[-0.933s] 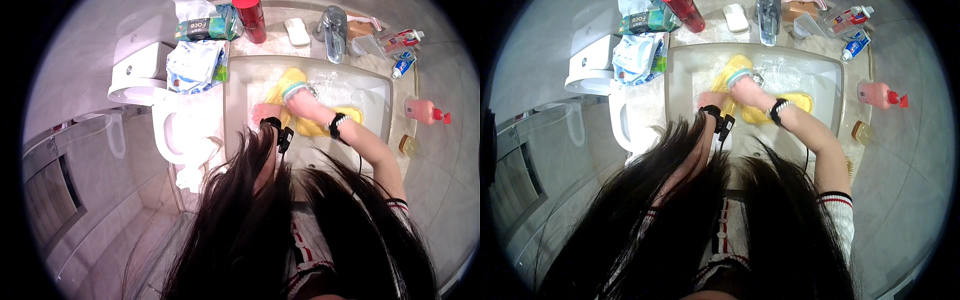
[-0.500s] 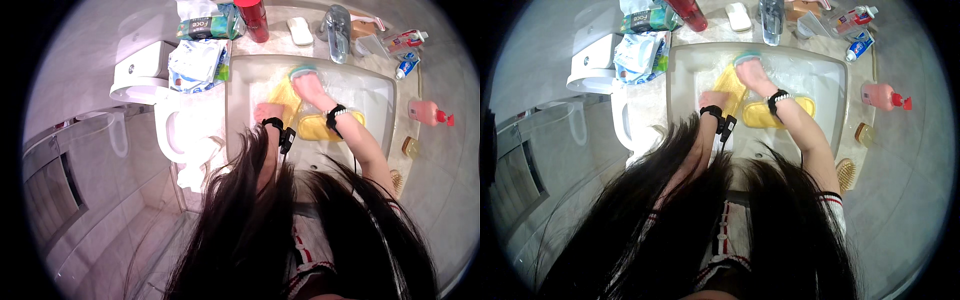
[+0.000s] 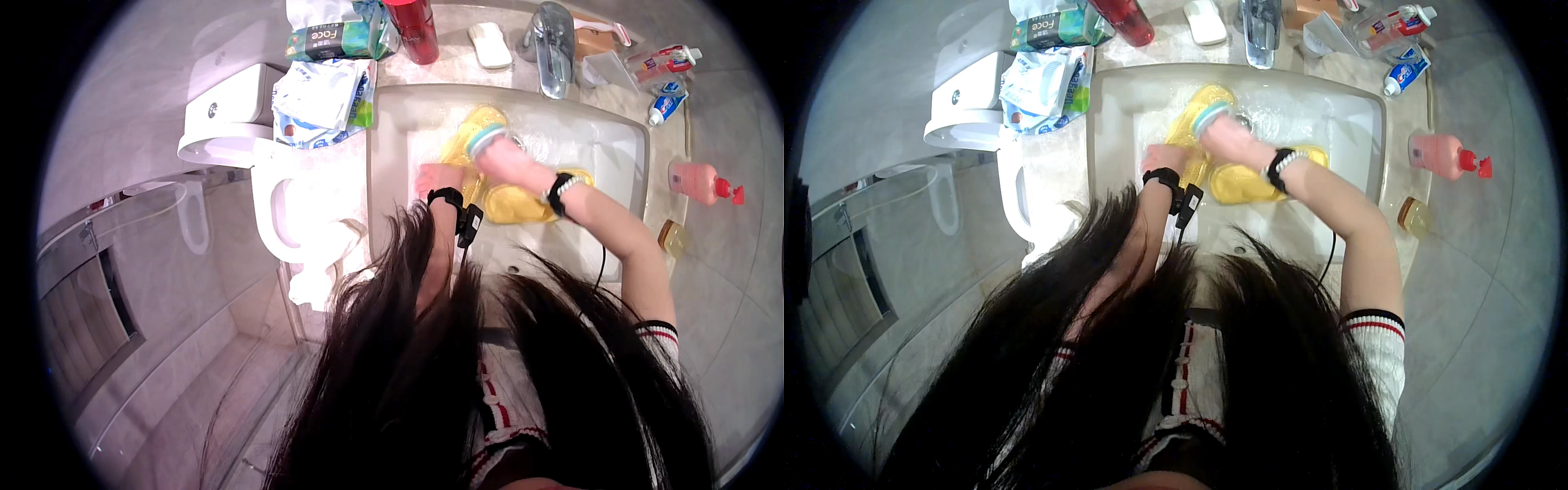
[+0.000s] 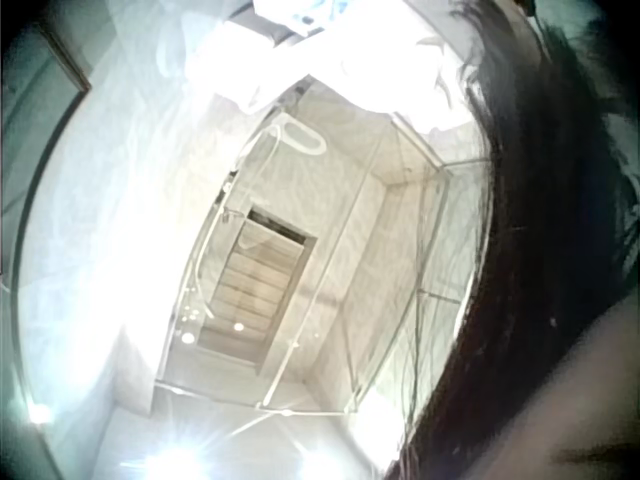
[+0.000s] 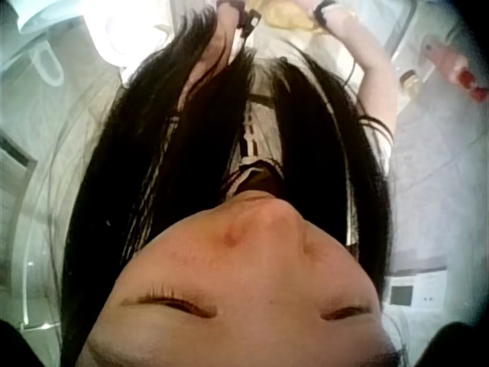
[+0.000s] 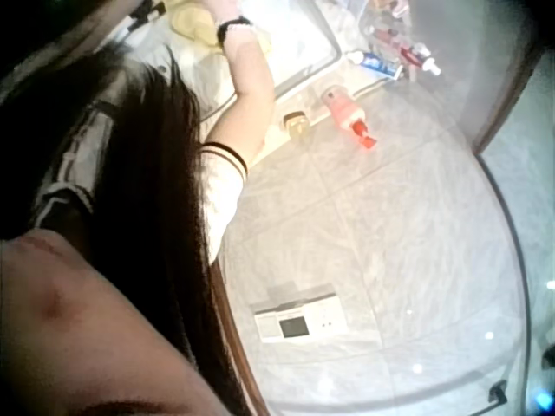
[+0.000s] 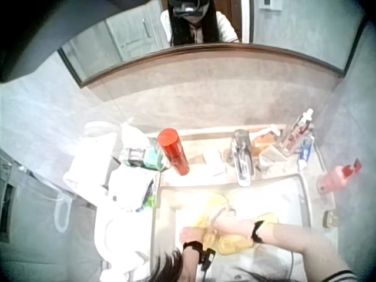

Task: The person washes a pair of yellow slippers in a bathroom sink using a brush and running water. They scrub the soles and tops of the slippers thoroughly, rinsing them under the faucet.

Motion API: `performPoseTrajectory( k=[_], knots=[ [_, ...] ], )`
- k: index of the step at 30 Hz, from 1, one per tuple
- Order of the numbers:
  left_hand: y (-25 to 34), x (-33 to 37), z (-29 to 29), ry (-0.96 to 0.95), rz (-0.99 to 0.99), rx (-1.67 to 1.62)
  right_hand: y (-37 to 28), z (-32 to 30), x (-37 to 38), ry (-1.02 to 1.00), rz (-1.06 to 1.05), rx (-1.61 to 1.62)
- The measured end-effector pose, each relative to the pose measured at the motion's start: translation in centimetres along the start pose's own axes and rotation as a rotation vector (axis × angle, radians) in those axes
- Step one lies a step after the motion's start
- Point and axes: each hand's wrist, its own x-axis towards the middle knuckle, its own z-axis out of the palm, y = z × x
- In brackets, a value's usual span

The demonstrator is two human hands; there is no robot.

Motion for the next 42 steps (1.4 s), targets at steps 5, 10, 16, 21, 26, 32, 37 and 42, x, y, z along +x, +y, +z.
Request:
performPoseTrajectory(
  k=[5, 10, 16, 21, 26, 32, 37, 42],
  knots=[
    [0.6, -0.4, -0.6, -0.015, -0.019, -0.014, 2.9, 0.6, -0.2, -0.172, 0.452, 0.057],
    [0.3, 0.5, 0.2, -0.005, -0.058, 0.023, 1.0, -1.5, -0.3, -0.162, 0.267, 0.137],
    [0.3, -0.5, -0.3, -0.009, -0.060, 0.001, -0.3, -0.3, -0.2, -0.161, 0.417, 0.218],
    [0.4, 0.2, -0.3, -0.064, -0.030, -0.033, 2.3, -0.1, -0.6, -0.159, 0.373, 0.225],
    [0.8, 0.1, 0.5, 0.028, -0.094, 0.012, -2.0, -2.4, -0.7, -0.224, 0.189, 0.036],
    [0.1, 0.1, -0.3, -0.032, -0.027, -0.018, 3.3, -1.1, -0.5, -0.189, 0.390, 0.193],
    [0.4, 0.6, 0.3, -0.037, -0.045, 0.021, 0.3, -0.2, -1.9, -0.162, 0.248, 0.181],
    [0.5, 0.2, 0.3, 0.013, -0.034, 0.019, 1.0, 0.3, -1.4, -0.149, 0.397, 0.188]
  ],
)
